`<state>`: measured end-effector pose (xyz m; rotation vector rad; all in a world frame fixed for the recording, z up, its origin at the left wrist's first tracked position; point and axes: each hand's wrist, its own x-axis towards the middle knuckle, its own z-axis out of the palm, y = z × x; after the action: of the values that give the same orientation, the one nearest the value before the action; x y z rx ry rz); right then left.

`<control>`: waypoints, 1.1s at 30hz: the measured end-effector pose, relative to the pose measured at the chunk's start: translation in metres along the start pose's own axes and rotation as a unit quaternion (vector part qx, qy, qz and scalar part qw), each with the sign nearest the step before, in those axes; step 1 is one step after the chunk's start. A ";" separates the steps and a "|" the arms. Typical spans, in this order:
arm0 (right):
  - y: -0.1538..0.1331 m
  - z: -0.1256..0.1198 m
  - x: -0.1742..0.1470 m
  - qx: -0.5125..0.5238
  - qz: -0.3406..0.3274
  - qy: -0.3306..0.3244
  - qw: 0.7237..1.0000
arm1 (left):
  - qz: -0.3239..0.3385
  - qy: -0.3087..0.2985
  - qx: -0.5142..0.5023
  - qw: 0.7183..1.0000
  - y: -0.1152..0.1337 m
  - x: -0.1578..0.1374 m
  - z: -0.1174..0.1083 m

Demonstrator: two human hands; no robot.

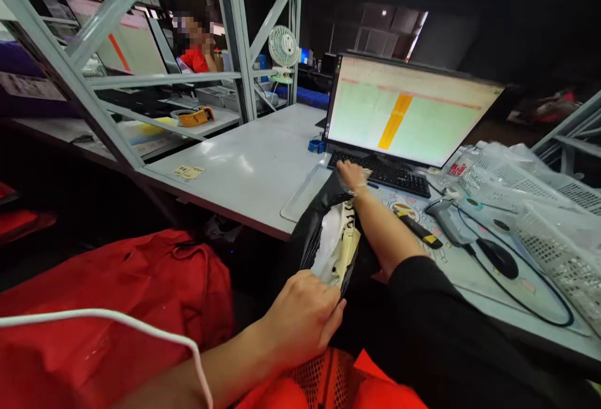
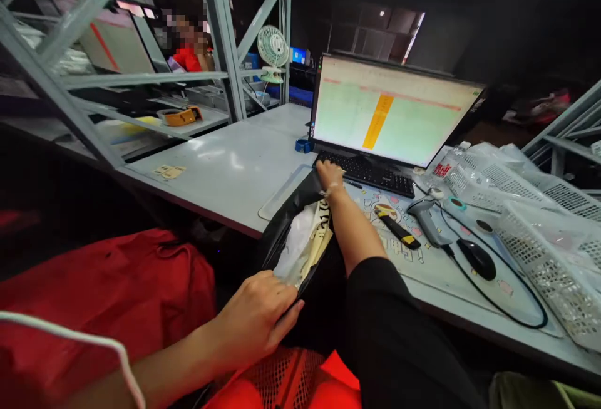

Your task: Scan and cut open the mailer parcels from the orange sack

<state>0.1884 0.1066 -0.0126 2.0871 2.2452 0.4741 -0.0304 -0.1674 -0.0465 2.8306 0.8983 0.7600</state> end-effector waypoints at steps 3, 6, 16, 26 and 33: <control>-0.002 0.010 0.006 0.022 0.010 0.016 1.000 | 0.017 0.057 -0.049 0.997 0.009 -0.033 -0.001; -0.004 0.014 0.011 0.044 0.001 0.014 0.999 | 0.022 0.058 -0.089 0.994 0.006 -0.060 -0.002; 0.003 -0.025 -0.010 0.132 -0.047 -0.020 0.990 | -0.198 -0.080 -0.125 0.969 -0.117 0.010 -0.033; 0.005 -0.022 -0.090 0.263 0.053 -0.011 0.963 | -0.032 -0.204 0.106 0.973 -0.112 0.113 0.031; 0.008 -0.003 -0.126 0.269 0.090 0.039 0.958 | 0.041 -0.156 0.124 0.979 -0.046 0.073 0.062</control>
<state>0.2077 -0.0169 -0.0303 2.5717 2.4488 -0.0749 0.0271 -0.0843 -0.0787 3.0942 0.8823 0.2052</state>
